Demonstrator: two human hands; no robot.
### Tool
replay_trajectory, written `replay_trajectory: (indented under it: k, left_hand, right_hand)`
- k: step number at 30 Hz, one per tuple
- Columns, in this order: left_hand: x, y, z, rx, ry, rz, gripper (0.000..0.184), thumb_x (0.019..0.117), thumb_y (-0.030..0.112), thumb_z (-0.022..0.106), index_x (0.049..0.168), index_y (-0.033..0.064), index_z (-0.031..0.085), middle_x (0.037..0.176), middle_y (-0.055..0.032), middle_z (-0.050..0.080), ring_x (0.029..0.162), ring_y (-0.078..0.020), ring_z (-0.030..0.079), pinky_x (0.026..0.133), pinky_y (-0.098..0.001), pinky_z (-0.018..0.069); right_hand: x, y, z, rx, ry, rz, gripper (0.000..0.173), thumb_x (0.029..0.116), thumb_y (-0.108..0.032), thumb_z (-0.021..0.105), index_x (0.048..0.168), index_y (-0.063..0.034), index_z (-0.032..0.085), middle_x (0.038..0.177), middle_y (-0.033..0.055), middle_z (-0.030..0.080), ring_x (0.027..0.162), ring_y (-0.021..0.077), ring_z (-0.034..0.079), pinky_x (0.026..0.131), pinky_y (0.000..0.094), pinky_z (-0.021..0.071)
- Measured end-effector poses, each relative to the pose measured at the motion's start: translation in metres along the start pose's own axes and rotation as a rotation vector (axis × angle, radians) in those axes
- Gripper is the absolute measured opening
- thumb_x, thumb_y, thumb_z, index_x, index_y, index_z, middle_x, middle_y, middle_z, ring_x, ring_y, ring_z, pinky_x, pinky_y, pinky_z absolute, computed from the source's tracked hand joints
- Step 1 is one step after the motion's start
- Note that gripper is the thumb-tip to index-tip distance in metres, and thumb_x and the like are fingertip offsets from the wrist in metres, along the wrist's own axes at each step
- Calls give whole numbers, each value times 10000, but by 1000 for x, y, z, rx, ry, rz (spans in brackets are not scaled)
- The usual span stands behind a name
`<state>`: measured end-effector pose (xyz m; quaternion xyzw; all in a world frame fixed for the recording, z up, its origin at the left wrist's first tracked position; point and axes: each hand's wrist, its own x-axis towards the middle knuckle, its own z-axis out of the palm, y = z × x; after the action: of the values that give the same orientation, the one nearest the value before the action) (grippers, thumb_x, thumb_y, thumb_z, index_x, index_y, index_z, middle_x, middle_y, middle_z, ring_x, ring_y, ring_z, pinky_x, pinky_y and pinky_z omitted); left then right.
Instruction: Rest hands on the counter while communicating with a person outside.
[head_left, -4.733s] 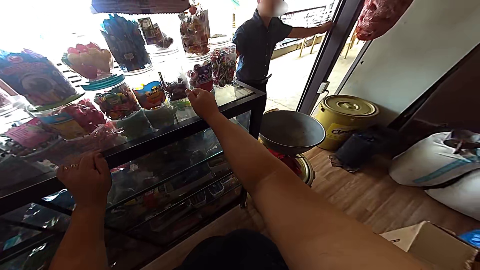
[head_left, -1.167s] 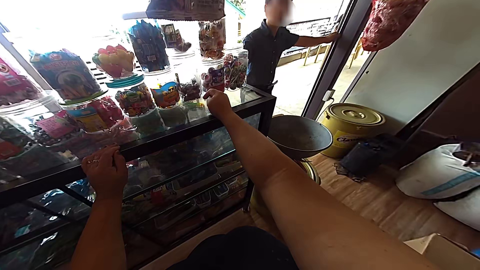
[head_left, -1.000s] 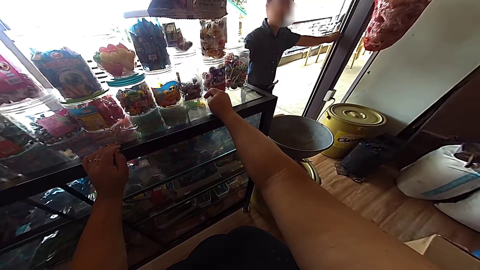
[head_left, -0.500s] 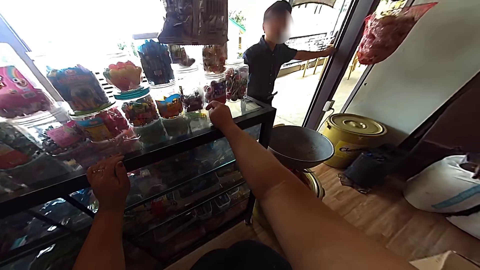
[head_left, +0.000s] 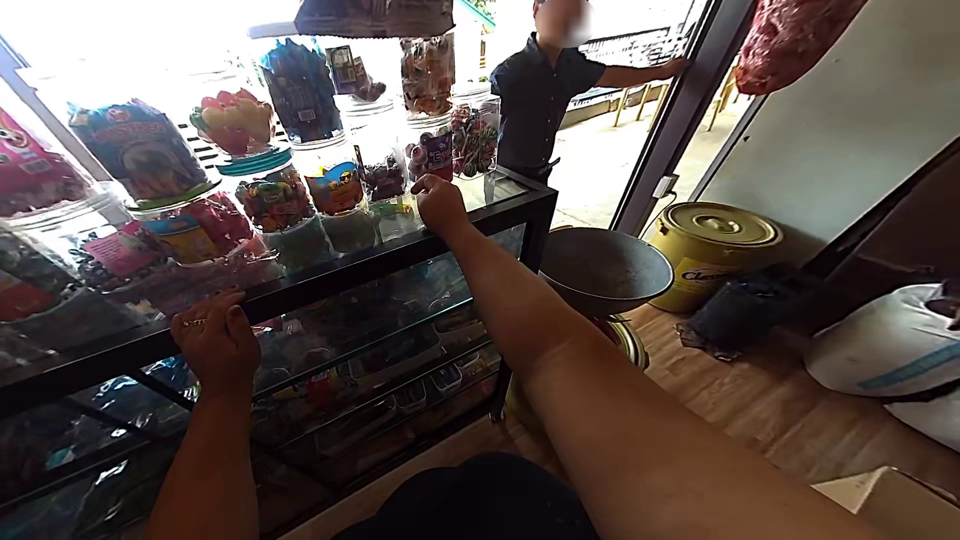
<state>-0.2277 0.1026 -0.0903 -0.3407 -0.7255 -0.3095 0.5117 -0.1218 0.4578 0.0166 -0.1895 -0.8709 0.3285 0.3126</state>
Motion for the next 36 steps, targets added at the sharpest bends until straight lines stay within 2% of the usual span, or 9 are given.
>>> replay_trajectory:
  k: [30, 33, 36]
  left_hand:
    - [0, 2, -1, 7, 1, 8, 541, 1121, 331, 319, 1042, -26, 717, 1107, -225, 744, 1166, -358, 663, 1095, -471, 379]
    - [1, 3, -3, 4, 6, 7, 537, 1118, 309, 321, 1027, -41, 717, 1093, -237, 744, 1148, -363, 669, 1081, -468, 390]
    - [2, 3, -2, 6, 4, -4, 526, 1114, 295, 322, 1028, -36, 721, 1092, -224, 749, 1145, -358, 675, 1089, -477, 388]
  right_hand:
    - [-2, -1, 0, -3, -5, 12, 310, 1015, -77, 471, 1210, -78, 712, 1173, 162, 721, 1149, 325, 670, 958, 547, 509]
    - [-2, -1, 1, 8, -8, 8, 304, 1016, -76, 466, 1198, -76, 709, 1134, 161, 724, 1113, 327, 678, 936, 558, 516]
    - [-1, 1, 6, 9, 111, -24, 320, 1007, -77, 510, 1283, -56, 670, 1210, 180, 701, 1159, 327, 663, 975, 536, 512]
